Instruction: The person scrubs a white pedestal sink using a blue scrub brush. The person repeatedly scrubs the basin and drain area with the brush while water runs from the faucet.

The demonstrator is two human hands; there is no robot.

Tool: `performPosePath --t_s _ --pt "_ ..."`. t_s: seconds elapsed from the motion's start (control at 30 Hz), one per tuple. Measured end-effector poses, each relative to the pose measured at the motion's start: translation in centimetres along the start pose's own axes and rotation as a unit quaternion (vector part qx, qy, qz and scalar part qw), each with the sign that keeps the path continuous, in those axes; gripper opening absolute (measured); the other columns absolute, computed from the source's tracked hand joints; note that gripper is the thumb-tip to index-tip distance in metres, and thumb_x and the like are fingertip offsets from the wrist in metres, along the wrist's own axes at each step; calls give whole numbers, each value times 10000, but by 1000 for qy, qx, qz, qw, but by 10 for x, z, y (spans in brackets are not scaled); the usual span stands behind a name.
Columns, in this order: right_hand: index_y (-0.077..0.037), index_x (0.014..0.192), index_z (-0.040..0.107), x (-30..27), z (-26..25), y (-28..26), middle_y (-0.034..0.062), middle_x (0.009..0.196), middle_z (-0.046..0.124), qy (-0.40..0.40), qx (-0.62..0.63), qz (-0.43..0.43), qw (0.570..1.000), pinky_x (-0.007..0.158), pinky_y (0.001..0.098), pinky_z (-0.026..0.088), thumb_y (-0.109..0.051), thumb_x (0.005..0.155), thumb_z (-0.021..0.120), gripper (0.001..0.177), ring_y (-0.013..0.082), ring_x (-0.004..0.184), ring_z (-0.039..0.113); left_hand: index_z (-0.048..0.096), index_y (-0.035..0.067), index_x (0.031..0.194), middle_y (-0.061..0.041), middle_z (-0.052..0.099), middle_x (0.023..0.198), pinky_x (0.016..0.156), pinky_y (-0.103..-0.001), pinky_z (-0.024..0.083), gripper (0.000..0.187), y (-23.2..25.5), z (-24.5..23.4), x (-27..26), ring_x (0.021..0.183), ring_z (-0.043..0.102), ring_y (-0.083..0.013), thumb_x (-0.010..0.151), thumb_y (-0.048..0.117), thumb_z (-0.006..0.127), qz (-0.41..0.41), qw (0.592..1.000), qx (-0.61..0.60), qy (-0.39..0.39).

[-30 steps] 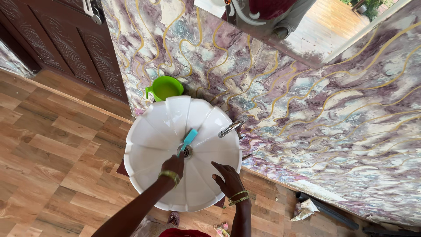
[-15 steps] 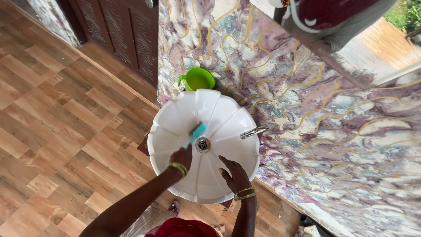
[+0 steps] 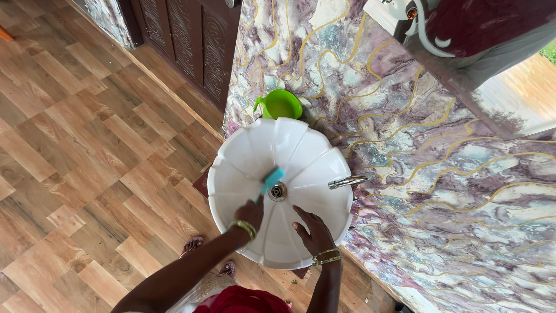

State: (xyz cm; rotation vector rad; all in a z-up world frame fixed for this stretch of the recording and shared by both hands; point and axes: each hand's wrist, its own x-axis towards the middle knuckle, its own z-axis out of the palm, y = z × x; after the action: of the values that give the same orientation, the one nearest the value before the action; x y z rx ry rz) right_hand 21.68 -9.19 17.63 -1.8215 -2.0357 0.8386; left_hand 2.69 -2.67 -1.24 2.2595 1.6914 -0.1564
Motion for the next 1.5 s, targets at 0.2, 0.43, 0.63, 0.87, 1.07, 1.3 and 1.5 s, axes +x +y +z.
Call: performPosePath --t_s 0.2,0.43,0.63,0.87,1.07,1.3,1.5 --pt "-223 1447 558 45 34 48 138 1432 614 39 -95 -27 994 1118 503 419 -393 960 646 523 356 1368 506 290 80 1601 -157 625 1003 636 -380 608 657 -16 -8 40 787 708 -265 987 138 514 -13 999 13 35" --pt "-306 1581 321 100 103 68 123 1700 166 77 -175 172 966 1135 729 186 -563 934 626 759 426 1544 126 275 94 1606 -173 617 1038 655 -399 607 658 -37 -29 34 812 712 -295 993 145 509 10 1000 -9 14" --pt "-338 1582 306 72 118 50 111 1701 137 4 -167 233 958 1148 730 150 -552 911 651 785 412 1558 60 244 108 1607 -215 607 1093 753 -449 610 706 -14 -10 -20 894 714 -357 966 140 537 51 992 -49 -101" --pt "-338 1566 350 55 93 45 102 1695 178 95 -135 292 942 1158 710 154 -523 921 652 736 388 1563 81 271 100 1610 -214 628 1119 714 -433 608 724 -9 -89 131 874 724 -334 946 90 559 216 976 -25 0" --pt "-340 1542 402 42 101 32 94 1683 235 90 -109 324 935 1166 694 164 -534 919 650 698 374 1566 100 235 79 1617 -261 626 1182 866 -478 571 653 -25 -49 60 1037 691 -393 1018 174 479 167 978 -37 -123" --pt "-335 1555 380 47 111 20 85 1685 229 91 -93 359 924 1175 689 159 -553 929 632 709 369 1565 96 205 83 1632 -229 608 1140 794 -444 602 675 -18 -52 73 958 717 -357 1017 128 479 205 973 -56 -88" --pt "-324 1565 340 51 101 18 76 1692 194 132 -104 404 899 1167 704 147 -534 919 649 747 370 1562 80 281 72 1593 -216 644 1095 760 -435 595 662 -1 -88 111 913 721 -342 984 150 530 271 959 -75 -32"
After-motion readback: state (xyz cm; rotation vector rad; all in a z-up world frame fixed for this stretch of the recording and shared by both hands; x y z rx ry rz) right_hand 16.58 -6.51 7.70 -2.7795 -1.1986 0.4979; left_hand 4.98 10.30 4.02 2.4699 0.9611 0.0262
